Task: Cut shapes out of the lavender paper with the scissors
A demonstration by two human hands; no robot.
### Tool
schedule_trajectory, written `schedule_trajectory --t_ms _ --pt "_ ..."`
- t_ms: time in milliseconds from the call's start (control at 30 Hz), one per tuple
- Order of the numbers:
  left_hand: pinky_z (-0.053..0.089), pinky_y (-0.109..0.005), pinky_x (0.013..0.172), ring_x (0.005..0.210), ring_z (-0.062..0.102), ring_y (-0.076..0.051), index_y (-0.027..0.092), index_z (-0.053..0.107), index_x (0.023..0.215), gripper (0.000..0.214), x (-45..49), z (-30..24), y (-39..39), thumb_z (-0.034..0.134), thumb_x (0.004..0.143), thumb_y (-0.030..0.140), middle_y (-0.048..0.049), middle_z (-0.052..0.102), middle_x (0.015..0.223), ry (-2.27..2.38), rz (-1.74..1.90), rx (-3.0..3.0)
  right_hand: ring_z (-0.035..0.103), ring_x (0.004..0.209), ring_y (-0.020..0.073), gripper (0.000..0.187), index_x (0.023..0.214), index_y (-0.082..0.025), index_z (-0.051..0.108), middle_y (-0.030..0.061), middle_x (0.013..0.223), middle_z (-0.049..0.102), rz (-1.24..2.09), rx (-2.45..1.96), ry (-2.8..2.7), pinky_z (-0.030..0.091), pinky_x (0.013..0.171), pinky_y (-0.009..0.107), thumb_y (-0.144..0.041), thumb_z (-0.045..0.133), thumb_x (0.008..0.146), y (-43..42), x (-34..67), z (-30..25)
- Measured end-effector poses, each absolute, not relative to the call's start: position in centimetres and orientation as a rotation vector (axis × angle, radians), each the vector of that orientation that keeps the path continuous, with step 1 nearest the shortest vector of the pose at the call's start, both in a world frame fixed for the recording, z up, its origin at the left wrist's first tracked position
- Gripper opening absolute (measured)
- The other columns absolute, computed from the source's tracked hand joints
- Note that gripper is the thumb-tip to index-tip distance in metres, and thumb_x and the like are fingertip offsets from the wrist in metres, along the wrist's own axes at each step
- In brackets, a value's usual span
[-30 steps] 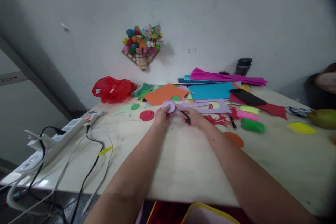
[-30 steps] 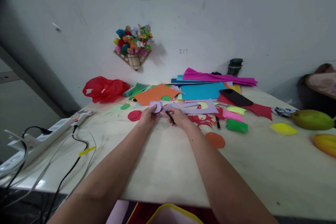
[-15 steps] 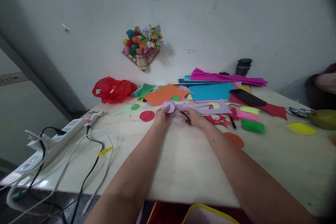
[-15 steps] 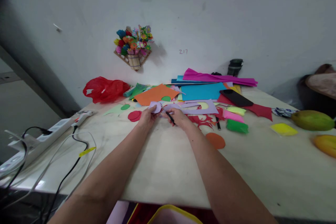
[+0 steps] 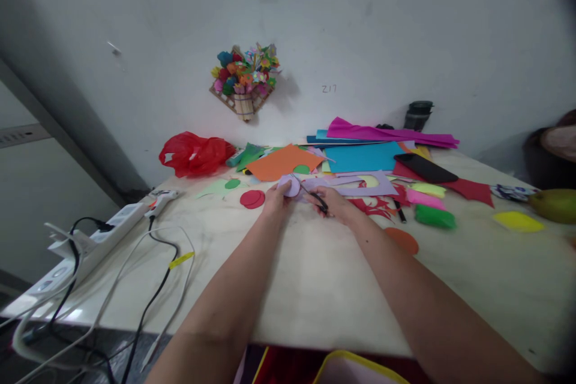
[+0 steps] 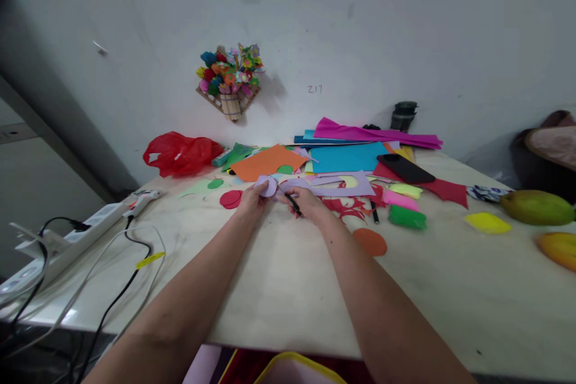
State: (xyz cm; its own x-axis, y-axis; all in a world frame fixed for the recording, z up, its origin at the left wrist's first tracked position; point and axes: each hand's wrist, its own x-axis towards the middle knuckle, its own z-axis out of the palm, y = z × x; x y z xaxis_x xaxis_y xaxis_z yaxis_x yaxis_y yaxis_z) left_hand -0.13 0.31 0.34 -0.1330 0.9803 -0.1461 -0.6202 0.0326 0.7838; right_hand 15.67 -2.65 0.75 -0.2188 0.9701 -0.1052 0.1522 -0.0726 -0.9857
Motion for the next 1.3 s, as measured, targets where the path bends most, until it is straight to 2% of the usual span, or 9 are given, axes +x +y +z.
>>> schedule_trajectory --t_ms 200,367,600,700,800,1033,1300 --pt "0.061 -0.031 0.069 0.072 0.070 -0.019 0.010 0.070 0.084 0.008 0.0 0.2 0.2 0.072 0.077 0.006 -0.0086 0.073 0.078 0.877 1.463 0.602 0.044 0.035 0.0077 0.008 0.089 -0.018 0.060 -0.0049 0.048 0.056 1.389 -1.294 -1.400 0.023 0.035 0.018 -0.026 0.058 0.089 -2.7 15.8 1.0" --pt "0.061 -0.033 0.074 0.080 0.071 -0.022 0.010 0.070 0.087 0.011 0.0 -0.2 0.4 0.073 0.076 0.008 -0.0097 0.074 0.081 0.867 1.481 0.623 0.042 0.036 0.0078 0.014 0.085 -0.019 0.060 -0.0062 0.047 0.054 1.376 -1.284 -1.403 0.024 0.037 0.018 -0.031 0.066 0.083 -2.4 15.8 0.7" --pt "0.059 -0.029 0.069 0.070 0.068 -0.017 0.010 0.070 0.082 0.008 -0.1 0.0 0.4 0.072 0.075 0.006 -0.0075 0.073 0.078 0.846 1.480 0.612 0.041 0.038 0.0085 0.022 0.086 -0.019 0.063 -0.0068 0.046 0.053 1.351 -1.226 -1.408 0.027 0.039 0.019 -0.034 0.075 0.075 -2.2 15.8 0.3" --pt "0.059 -0.029 0.070 0.073 0.070 -0.018 0.011 0.071 0.084 0.011 -0.2 -0.1 0.4 0.074 0.074 0.006 -0.0082 0.073 0.079 0.831 1.477 0.625 0.041 0.038 0.0084 0.024 0.086 -0.019 0.063 -0.0071 0.045 0.053 1.340 -1.244 -1.398 0.027 0.039 0.020 -0.032 0.077 0.073 -2.4 15.7 0.7" --pt "0.060 -0.030 0.071 0.077 0.071 -0.020 0.010 0.071 0.087 0.014 -0.3 -0.3 0.6 0.075 0.074 0.007 -0.0094 0.074 0.082 0.827 1.481 0.626 0.040 0.037 0.0086 0.023 0.087 -0.018 0.063 -0.0073 0.044 0.052 1.342 -1.244 -1.391 0.027 0.038 0.020 -0.032 0.076 0.073 -2.7 15.5 1.2" --pt "0.058 -0.026 0.064 0.070 0.069 -0.017 0.011 0.070 0.086 0.010 -0.2 -0.3 0.8 0.073 0.077 0.008 -0.0073 0.073 0.080 0.867 1.529 0.568 0.041 0.037 0.0091 0.020 0.093 -0.017 0.065 -0.0071 0.044 0.051 1.374 -1.268 -1.349 0.028 0.038 0.019 -0.027 0.069 0.076 -3.3 15.3 2.0" --pt "0.061 -0.032 0.073 0.077 0.072 -0.021 0.012 0.070 0.098 0.024 -0.3 -0.4 0.8 0.076 0.075 0.011 -0.0086 0.074 0.083 0.880 1.533 0.573 0.042 0.037 0.0096 0.021 0.100 -0.018 0.066 -0.0057 0.046 0.053 1.405 -1.247 -1.350 0.030 0.039 0.019 -0.027 0.062 0.081 -2.7 15.6 1.0"
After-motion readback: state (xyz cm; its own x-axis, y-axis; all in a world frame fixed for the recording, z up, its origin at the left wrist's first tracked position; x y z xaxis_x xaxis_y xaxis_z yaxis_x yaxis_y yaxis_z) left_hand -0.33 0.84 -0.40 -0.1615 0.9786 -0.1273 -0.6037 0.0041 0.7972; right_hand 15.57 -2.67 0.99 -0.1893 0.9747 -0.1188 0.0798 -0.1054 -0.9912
